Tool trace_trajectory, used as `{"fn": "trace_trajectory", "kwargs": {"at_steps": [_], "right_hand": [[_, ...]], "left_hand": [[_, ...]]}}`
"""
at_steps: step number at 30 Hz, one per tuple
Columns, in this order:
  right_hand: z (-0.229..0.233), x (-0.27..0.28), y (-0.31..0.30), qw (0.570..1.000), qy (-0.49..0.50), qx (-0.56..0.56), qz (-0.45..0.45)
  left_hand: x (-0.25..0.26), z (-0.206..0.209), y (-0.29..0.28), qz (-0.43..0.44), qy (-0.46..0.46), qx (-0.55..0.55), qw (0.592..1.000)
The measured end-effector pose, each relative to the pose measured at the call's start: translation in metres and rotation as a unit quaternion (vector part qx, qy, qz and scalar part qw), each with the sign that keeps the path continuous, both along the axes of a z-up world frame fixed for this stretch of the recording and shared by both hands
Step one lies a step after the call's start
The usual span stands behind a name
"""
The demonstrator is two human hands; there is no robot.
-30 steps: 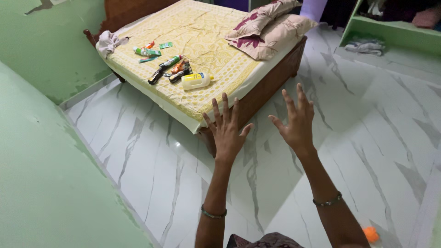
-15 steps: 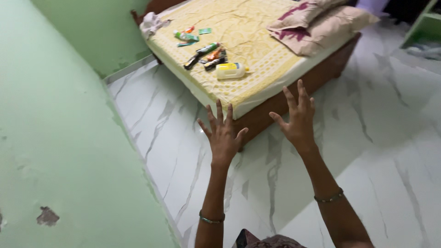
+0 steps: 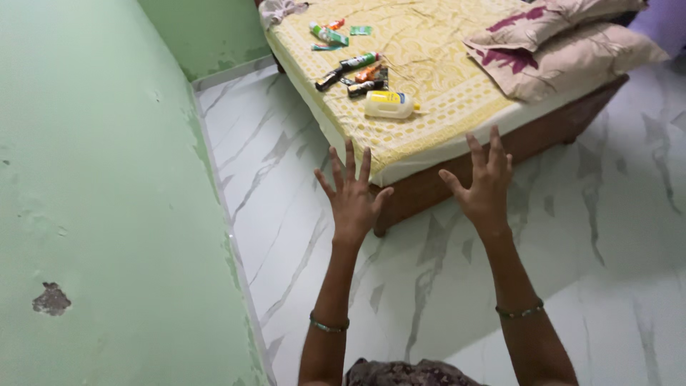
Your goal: The person moves several bottles of soap and cleaning products from a bed to a bathroom shelf, then folds a towel and hangs it on a bathroom towel rack. The person handles multiple bottles and a towel, placing them in their intended locations.
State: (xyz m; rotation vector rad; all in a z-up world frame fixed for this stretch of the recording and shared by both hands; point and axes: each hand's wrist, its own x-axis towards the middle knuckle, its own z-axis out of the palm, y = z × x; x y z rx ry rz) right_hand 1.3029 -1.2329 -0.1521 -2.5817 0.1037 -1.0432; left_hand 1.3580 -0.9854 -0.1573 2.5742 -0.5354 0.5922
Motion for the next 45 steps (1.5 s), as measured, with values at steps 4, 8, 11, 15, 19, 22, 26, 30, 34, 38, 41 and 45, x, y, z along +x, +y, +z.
{"fn": "trace_trajectory", "kwargs": {"at_steps": [4, 8, 11, 15, 19, 22, 26, 30, 34, 38, 41, 45], "right_hand": [[-0.006, 0.038, 0.002, 1.000, 0.015, 0.010, 0.020], [-0.013, 0.083, 0.012, 0.999, 0.017, 0.000, 0.045], [-0.022, 0.119, 0.021, 0.998, 0.024, 0.004, 0.054], [-0.035, 0.175, 0.038, 0.998, 0.036, -0.006, 0.056], [-0.048, 0.245, 0.058, 0.998, 0.037, -0.003, 0.056], [-0.059, 0.299, 0.075, 0.998, 0.044, 0.002, 0.045], [-0.077, 0.362, 0.091, 0.999, 0.040, 0.005, 0.033], [-0.092, 0.411, 0.092, 0.998, 0.052, 0.005, 0.020], [-0.102, 0.469, 0.086, 0.999, 0.048, 0.018, -0.002], [-0.112, 0.537, 0.080, 0.998, 0.047, 0.036, -0.006], [-0.108, 0.597, 0.076, 0.998, 0.045, 0.047, -0.007], [-0.100, 0.686, 0.071, 0.997, 0.037, 0.067, -0.010]], "left_hand": [[0.027, -0.002, 0.008, 0.036, -0.003, 0.019, 0.999], [0.060, -0.009, 0.023, 0.059, -0.019, 0.017, 0.998], [0.090, -0.018, 0.035, 0.067, -0.019, 0.025, 0.997], [0.144, -0.027, 0.060, 0.071, -0.009, 0.047, 0.996], [0.211, -0.029, 0.101, 0.085, -0.023, 0.061, 0.994], [0.260, -0.028, 0.129, 0.082, -0.027, 0.075, 0.993], [0.328, -0.035, 0.148, 0.075, -0.016, 0.083, 0.994], [0.386, -0.051, 0.145, 0.046, 0.002, 0.073, 0.996], [0.454, -0.063, 0.137, 0.022, 0.020, 0.080, 0.996], [0.531, -0.070, 0.133, 0.005, 0.011, 0.069, 0.998], [0.593, -0.063, 0.127, 0.000, 0.035, 0.085, 0.996], [0.676, -0.055, 0.124, -0.009, -0.009, 0.079, 0.997]]}}
